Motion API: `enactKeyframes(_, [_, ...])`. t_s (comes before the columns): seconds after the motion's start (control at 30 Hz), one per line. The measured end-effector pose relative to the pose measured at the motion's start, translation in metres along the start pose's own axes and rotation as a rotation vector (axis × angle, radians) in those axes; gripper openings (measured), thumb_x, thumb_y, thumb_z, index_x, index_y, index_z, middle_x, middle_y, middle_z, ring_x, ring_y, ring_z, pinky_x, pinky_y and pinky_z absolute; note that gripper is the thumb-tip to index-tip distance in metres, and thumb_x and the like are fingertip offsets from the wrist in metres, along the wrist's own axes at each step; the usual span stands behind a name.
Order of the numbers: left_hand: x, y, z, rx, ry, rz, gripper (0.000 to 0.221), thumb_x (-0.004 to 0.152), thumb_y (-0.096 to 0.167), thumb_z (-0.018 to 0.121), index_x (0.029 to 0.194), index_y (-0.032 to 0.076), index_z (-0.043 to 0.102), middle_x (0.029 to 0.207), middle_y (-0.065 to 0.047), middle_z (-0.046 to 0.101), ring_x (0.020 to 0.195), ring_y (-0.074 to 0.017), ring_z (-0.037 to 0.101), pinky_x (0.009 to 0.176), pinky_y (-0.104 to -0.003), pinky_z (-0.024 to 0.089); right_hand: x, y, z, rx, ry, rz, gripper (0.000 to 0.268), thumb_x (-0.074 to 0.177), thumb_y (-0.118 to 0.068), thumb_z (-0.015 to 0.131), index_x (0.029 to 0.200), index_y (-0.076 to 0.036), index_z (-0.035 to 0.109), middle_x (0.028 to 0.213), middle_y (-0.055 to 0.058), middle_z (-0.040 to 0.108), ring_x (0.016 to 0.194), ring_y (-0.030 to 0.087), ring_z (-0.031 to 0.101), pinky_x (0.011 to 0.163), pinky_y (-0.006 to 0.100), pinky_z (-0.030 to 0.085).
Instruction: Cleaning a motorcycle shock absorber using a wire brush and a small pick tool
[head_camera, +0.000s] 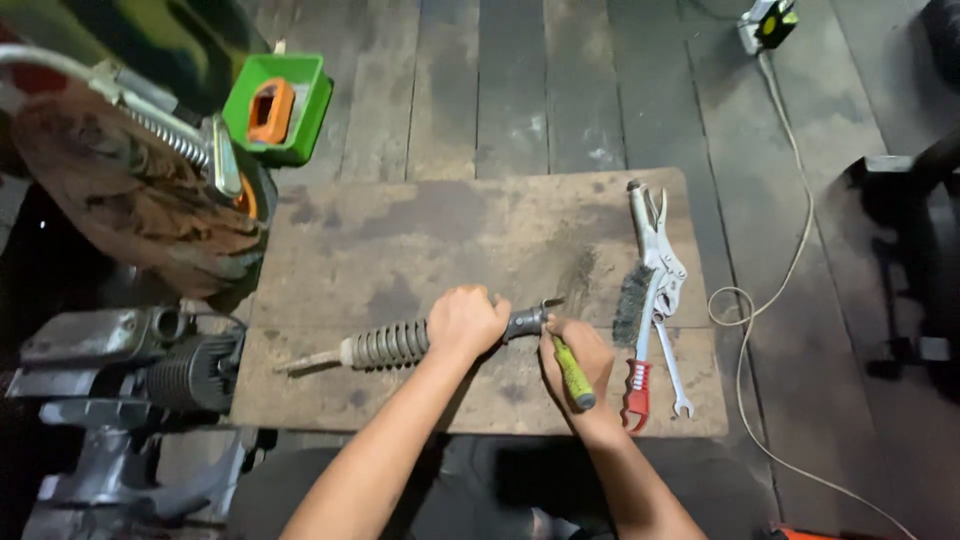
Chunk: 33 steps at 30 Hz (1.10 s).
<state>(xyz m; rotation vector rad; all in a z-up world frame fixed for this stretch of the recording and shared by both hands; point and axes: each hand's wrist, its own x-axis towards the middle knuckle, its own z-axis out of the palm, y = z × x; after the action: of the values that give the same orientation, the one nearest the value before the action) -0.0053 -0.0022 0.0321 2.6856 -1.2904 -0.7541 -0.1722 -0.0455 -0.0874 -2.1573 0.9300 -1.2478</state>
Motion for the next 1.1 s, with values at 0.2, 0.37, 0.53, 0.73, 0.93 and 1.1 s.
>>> enactKeyframes(0.2, [0.011, -0.005, 0.008, 0.017, -0.015, 0.002, 0.057, 0.09, 0.041, 0.041, 0.106, -0.001, 0.077, 0.102, -0.025, 0.075, 0.102, -0.0423, 0.071, 0.091, -0.05, 0.056, -0.003, 0.004, 0.007, 0.005, 0.037, -0.077, 0.01, 0.084, -0.004, 0.074, 0.086, -0.013, 0.074, 0.09, 0.006, 0.078, 0.086, 0.026, 0.075, 0.08, 0.037, 0.06])
enactKeyframes(0.37, [0.012, -0.006, 0.01, 0.027, 0.001, 0.001, 0.058, 0.089, 0.043, 0.04, 0.103, 0.0, 0.076, 0.102, -0.025, 0.075, 0.103, -0.0429, 0.071, 0.091, -0.052, 0.056, 0.003, 0.005, 0.004, 0.037, 0.037, -0.054, 0.012, 0.081, -0.002, 0.073, 0.078, -0.013, 0.071, 0.076, 0.004, 0.074, 0.076, 0.026, 0.074, 0.074, 0.034, 0.06])
enactKeyframes(0.53, [0.014, -0.008, 0.016, 0.03, 0.016, 0.006, 0.057, 0.088, 0.044, 0.041, 0.102, 0.001, 0.076, 0.102, -0.024, 0.075, 0.102, -0.0421, 0.071, 0.091, -0.051, 0.056, 0.007, -0.002, 0.001, 0.013, 0.045, -0.091, 0.012, 0.079, -0.004, 0.075, 0.076, -0.015, 0.071, 0.077, 0.002, 0.075, 0.078, 0.023, 0.075, 0.074, 0.033, 0.06])
enactKeyframes(0.73, [0.016, -0.009, 0.02, 0.034, 0.037, 0.01, 0.055, 0.088, 0.042, 0.041, 0.1, 0.001, 0.076, 0.098, -0.023, 0.076, 0.1, -0.0411, 0.072, 0.091, -0.049, 0.057, 0.003, 0.003, 0.006, -0.001, 0.074, -0.096, 0.013, 0.079, -0.003, 0.076, 0.079, -0.015, 0.071, 0.077, 0.004, 0.074, 0.076, 0.024, 0.074, 0.073, 0.034, 0.059])
enactKeyframes(0.93, [0.016, -0.009, 0.019, 0.019, 0.056, 0.021, 0.054, 0.088, 0.043, 0.042, 0.099, 0.002, 0.076, 0.096, -0.022, 0.076, 0.098, -0.04, 0.073, 0.089, -0.049, 0.058, 0.004, 0.001, 0.005, 0.036, 0.065, -0.043, 0.011, 0.079, -0.003, 0.076, 0.079, -0.014, 0.072, 0.076, 0.003, 0.074, 0.074, 0.025, 0.074, 0.072, 0.034, 0.06])
enactKeyframes(1.1, [0.013, -0.008, 0.02, 0.017, 0.073, 0.011, 0.054, 0.087, 0.043, 0.043, 0.095, 0.001, 0.077, 0.093, -0.024, 0.076, 0.096, -0.0425, 0.073, 0.087, -0.051, 0.058, 0.01, -0.014, -0.002, 0.027, 0.042, 0.021, 0.008, 0.083, -0.007, 0.077, 0.086, -0.014, 0.075, 0.089, 0.004, 0.079, 0.085, 0.024, 0.076, 0.08, 0.035, 0.058])
